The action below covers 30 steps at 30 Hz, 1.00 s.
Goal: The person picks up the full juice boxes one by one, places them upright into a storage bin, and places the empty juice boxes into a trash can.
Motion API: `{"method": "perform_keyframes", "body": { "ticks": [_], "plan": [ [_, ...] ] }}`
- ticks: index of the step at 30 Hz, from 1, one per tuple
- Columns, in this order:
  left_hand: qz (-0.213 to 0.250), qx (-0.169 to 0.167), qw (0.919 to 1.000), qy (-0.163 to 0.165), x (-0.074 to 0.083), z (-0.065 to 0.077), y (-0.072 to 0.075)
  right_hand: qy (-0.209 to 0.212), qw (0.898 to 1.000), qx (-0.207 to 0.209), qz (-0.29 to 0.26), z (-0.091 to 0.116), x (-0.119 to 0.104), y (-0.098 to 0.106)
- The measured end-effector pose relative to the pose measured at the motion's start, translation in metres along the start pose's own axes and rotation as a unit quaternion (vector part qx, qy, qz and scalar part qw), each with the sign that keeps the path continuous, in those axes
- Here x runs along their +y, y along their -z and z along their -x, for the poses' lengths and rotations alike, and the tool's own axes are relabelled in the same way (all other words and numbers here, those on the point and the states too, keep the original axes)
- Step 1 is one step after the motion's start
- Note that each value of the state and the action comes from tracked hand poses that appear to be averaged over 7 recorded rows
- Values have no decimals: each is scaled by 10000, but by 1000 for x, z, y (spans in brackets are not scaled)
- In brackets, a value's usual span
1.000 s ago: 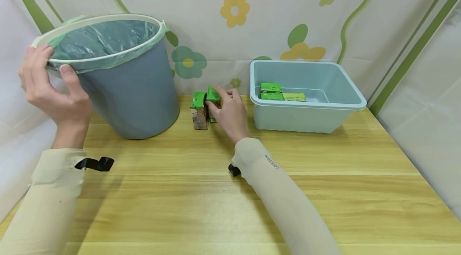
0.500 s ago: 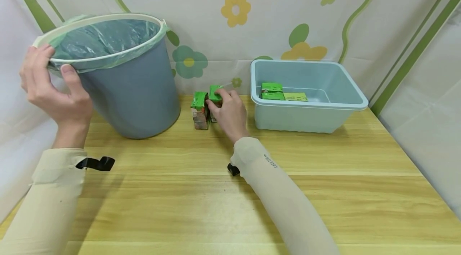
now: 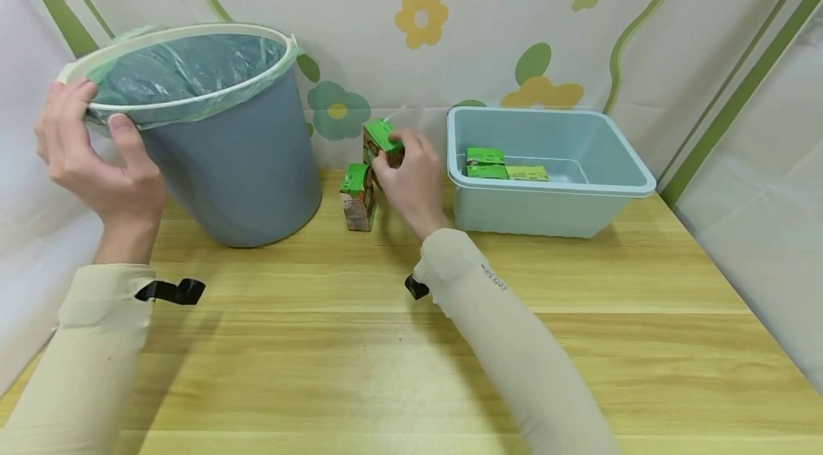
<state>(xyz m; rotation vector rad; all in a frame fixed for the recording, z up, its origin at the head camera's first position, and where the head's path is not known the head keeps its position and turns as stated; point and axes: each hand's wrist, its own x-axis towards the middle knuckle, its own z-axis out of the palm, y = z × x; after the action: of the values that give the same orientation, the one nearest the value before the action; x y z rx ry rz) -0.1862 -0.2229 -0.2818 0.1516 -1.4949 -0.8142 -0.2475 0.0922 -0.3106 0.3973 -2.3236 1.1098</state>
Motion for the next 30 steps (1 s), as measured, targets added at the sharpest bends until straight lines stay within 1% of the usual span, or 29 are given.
{"method": "perform_keyframes", "body": {
  "ticks": [2,5,9,16,20,23,27,30],
  "plan": [
    [20,6,10000,-1,2,0,0,79,9996,78,-274,-5,-8,3],
    [68,29,10000,3,4,0,1,197,9982,173,-534,-13,-20,7],
    [64,28,10000,7,3,0,0,354,9949,238,-917,-20,-37,12],
    [-41,-39,10000,18,-4,0,-1,686,9838,449,-1595,-32,-72,16],
    [10,-2,10000,8,-5,0,-2,932,9747,630,-1930,-39,-90,16],
    [43,31,10000,2,-4,1,-2,1259,9678,784,-2034,-44,-99,15],
    [4,30,10000,-1,-4,2,-2,1722,9599,988,-1977,-49,-108,15],
    [-25,17,10000,-2,-4,3,-2,1831,9551,1074,-2067,-52,-116,15]
  ]
}}
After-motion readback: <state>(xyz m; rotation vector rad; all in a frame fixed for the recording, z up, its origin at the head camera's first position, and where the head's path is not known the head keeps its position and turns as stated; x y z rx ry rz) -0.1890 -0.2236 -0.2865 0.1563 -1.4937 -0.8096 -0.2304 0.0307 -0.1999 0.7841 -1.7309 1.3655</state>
